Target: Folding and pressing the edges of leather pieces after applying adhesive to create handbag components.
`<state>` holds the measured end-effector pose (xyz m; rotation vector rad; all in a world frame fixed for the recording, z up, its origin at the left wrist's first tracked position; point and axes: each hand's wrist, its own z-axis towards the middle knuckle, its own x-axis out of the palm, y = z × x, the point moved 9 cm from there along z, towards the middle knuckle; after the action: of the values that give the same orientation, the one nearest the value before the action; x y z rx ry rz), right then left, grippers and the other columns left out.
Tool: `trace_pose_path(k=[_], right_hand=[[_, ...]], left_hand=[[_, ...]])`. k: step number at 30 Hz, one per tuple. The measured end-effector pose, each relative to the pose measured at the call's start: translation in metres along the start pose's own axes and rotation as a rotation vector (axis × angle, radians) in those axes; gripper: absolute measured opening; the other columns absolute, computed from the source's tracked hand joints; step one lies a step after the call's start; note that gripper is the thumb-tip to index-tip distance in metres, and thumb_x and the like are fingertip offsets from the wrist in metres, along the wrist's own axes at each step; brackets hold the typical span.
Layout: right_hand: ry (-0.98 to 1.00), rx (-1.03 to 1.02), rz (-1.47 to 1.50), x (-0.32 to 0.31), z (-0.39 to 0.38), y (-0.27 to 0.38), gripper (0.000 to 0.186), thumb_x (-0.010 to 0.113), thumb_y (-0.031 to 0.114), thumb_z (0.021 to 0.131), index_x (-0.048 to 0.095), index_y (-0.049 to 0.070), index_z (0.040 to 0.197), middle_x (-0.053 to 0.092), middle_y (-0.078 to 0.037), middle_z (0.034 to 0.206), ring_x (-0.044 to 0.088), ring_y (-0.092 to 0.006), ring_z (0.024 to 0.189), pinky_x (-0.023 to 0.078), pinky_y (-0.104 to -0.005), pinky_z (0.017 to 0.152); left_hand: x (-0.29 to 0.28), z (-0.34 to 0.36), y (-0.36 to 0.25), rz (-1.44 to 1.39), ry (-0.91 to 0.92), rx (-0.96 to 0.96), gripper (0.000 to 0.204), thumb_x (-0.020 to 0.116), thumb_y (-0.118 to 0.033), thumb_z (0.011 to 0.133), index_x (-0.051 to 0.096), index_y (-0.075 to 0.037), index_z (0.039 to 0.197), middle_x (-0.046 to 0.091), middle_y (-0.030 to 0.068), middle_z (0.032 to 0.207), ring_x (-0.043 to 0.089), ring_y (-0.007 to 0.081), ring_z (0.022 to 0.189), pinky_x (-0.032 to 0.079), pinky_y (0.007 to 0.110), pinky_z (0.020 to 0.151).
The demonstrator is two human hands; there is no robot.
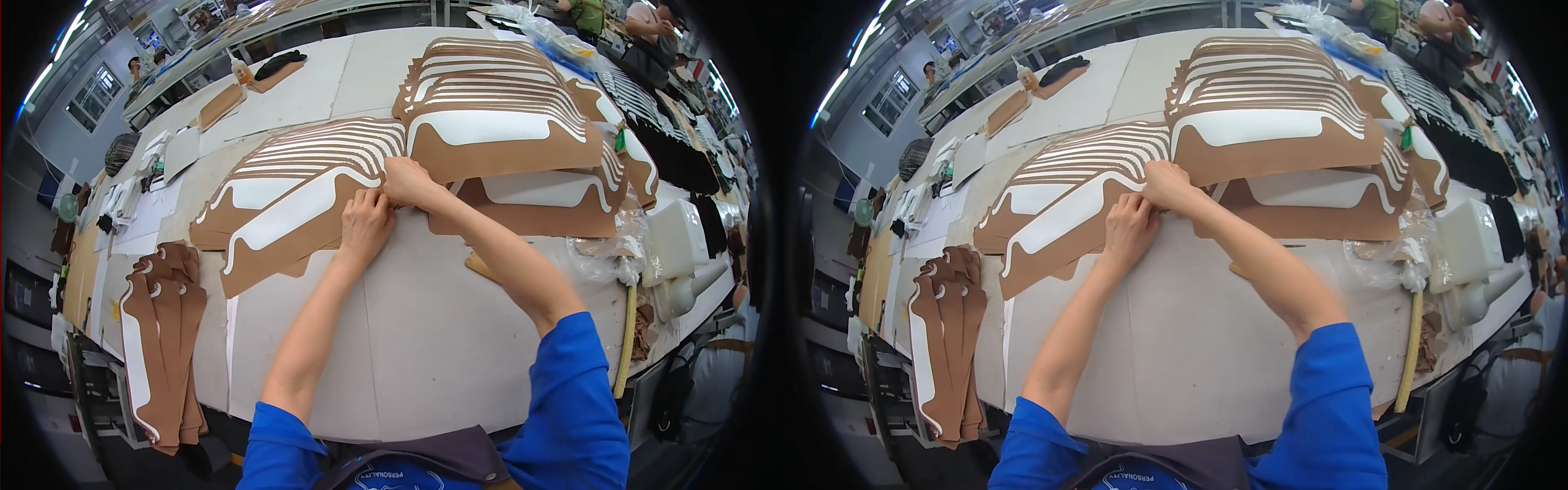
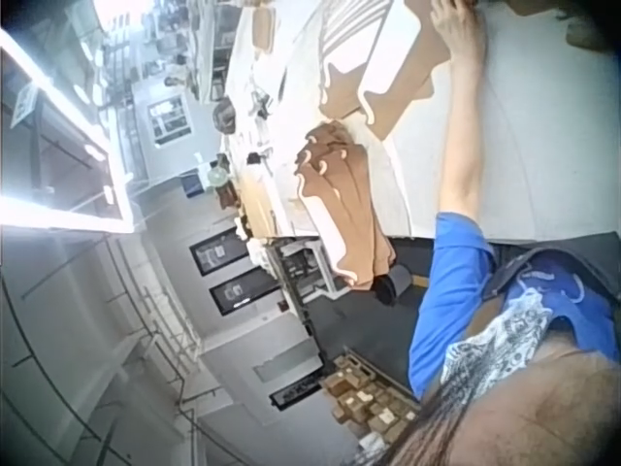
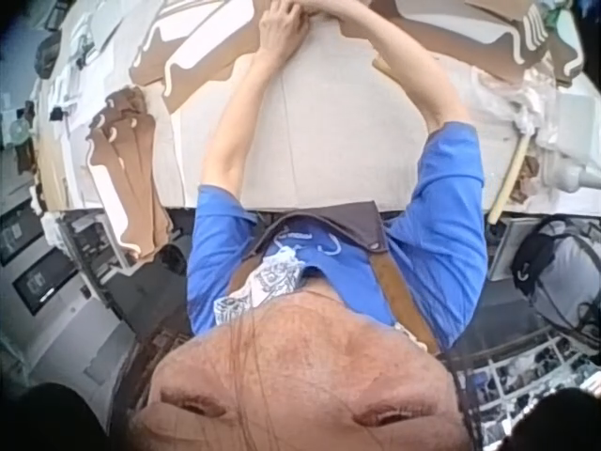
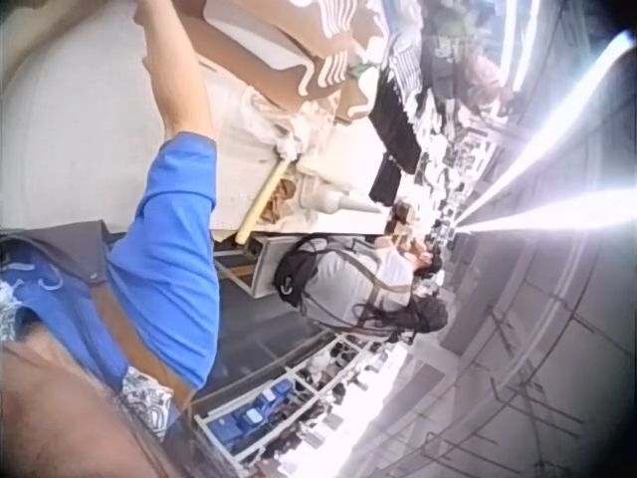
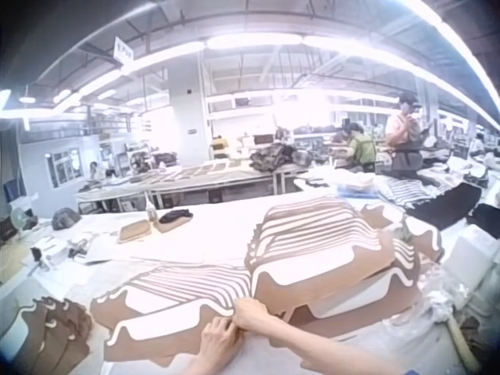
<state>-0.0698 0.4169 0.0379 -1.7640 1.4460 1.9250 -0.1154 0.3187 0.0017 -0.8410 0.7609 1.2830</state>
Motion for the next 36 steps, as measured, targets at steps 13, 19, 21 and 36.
trace_pose_path(k=[13,19,21,36], right_hand=[[-0.322,0.042,-0.092,0.011,0.038,-0.013,0.029,0.070,0.011,0.083,0.074,-0.003,0.108,0.075,-0.028,0.111,0.073,-0.0432,0.110,0.059,-0.0507,0.091],[-0.144,0.057,-0.050,0.011,0.041,-0.018,0.027,0.065,0.007,0.083,0.070,-0.006,0.106,0.076,-0.029,0.092,0.077,-0.0377,0.067,0.062,-0.0464,0.067],[-0.144,0.095,0.024,0.008,0.041,-0.025,0.027,0.067,0.008,0.082,0.072,-0.007,0.104,0.076,-0.030,0.095,0.078,-0.0395,0.078,0.063,-0.0468,0.071],[-0.082,0.166,-0.193,0.015,0.025,-0.013,0.041,0.070,0.014,0.084,0.068,-0.007,0.119,0.076,-0.026,0.113,0.074,-0.0406,0.109,0.061,-0.0489,0.089]], left_hand=[[-0.015,-0.013,0.011,-0.225,-0.248,-0.167,0.034,0.083,-0.016,0.080,0.070,-0.005,0.110,0.067,0.0092,0.120,0.060,0.0316,0.115,0.051,0.044,0.095],[-0.013,-0.011,0.009,-0.165,-0.252,-0.158,0.028,0.081,-0.015,0.082,0.071,-0.005,0.106,0.068,0.0082,0.112,0.062,0.0299,0.110,0.052,0.044,0.091],[-0.012,-0.005,0.004,-0.132,-0.237,-0.144,0.024,0.079,-0.014,0.084,0.071,-0.004,0.104,0.068,0.0081,0.108,0.063,0.0296,0.108,0.052,0.044,0.090],[-0.040,-0.027,0.013,-0.027,-0.242,-0.079,0.015,0.073,-0.010,0.082,0.073,-0.004,0.096,0.068,0.0077,0.102,0.067,0.0281,0.098,0.059,0.041,0.080]])
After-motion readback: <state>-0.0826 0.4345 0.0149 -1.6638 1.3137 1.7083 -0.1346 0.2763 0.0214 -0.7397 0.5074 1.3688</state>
